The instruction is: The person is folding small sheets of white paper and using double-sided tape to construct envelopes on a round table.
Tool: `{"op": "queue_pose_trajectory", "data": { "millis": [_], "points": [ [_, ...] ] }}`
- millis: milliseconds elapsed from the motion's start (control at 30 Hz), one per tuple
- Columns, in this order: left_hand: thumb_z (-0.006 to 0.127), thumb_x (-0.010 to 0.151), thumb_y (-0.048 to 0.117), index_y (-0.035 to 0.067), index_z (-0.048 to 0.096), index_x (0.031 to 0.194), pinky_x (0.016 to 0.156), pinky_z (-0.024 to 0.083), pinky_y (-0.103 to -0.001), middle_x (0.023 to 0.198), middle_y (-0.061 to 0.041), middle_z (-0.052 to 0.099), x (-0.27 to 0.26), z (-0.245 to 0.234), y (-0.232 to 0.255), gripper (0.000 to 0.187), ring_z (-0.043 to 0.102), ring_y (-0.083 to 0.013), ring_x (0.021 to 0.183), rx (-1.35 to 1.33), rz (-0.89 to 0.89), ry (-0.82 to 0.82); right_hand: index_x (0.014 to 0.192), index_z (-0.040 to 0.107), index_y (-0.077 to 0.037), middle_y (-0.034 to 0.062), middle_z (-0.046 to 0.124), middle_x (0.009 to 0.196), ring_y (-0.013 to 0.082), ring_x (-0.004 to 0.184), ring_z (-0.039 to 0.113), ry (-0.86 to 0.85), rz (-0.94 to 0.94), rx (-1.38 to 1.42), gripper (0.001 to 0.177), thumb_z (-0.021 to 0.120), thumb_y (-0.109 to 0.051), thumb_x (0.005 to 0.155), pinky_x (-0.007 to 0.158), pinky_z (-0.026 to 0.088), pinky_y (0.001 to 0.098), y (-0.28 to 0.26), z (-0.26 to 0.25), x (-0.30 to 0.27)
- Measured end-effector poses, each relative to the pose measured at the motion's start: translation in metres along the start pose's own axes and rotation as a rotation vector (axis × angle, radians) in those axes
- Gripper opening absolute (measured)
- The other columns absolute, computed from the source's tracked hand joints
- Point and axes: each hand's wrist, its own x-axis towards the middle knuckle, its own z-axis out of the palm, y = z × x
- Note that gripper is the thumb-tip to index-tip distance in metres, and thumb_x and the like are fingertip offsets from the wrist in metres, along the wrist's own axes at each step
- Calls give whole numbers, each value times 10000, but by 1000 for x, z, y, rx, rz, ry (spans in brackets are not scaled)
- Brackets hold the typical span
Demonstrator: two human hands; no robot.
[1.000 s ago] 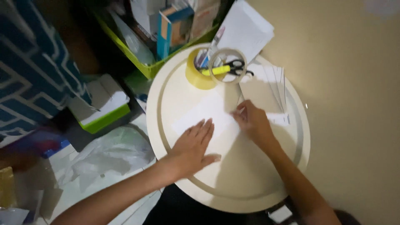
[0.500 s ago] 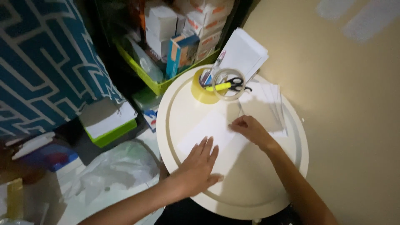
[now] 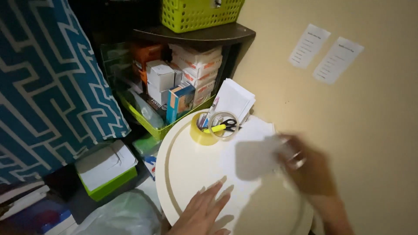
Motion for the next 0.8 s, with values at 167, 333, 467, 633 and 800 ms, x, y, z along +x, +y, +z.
{"op": "queue_pose_trajectory", "data": {
  "millis": [167,333,467,633,800],
  "points": [
    [470,934,453,35,289,1392,1024,179,-520,1441,-268,184,12,6,6,646,187,-397,1340,-58,12,-39,1112,574,25,126,628,943,215,811,593,379,-513,80,260,648,-43,872,682,491,296,-22,-14,52],
    [550,942,353,3,363,1351,919,340,-538,1388,-306,306,6,14,-2,570,339,-431,1269,-32,133,38,1118,570,-31,107,632,971,216,831,584,344,-546,148,278,631,-31,847,733,469,313,-2,33,114],
    [375,969,392,149,279,1435,1021,196,-447,1489,-114,166,4,4,-3,535,203,-337,1314,-86,-92,-248,1226,521,-98,135,609,1118,265,929,597,146,-291,144,388,582,-58,844,851,444,329,-14,56,124],
    [300,918,449,304,228,1429,1097,94,-368,1528,42,70,18,-3,0,536,82,-235,1392,-311,-348,-476,1271,541,-71,142,633,1049,249,695,599,43,-287,76,435,575,-61,838,827,448,345,-3,95,138],
    [359,805,544,306,196,1425,1119,66,-414,1546,57,17,37,-48,23,684,38,-184,1418,-327,-470,-698,1215,599,-102,106,675,980,216,601,584,54,-374,17,417,642,-81,801,762,467,331,8,128,150]
  ]
}}
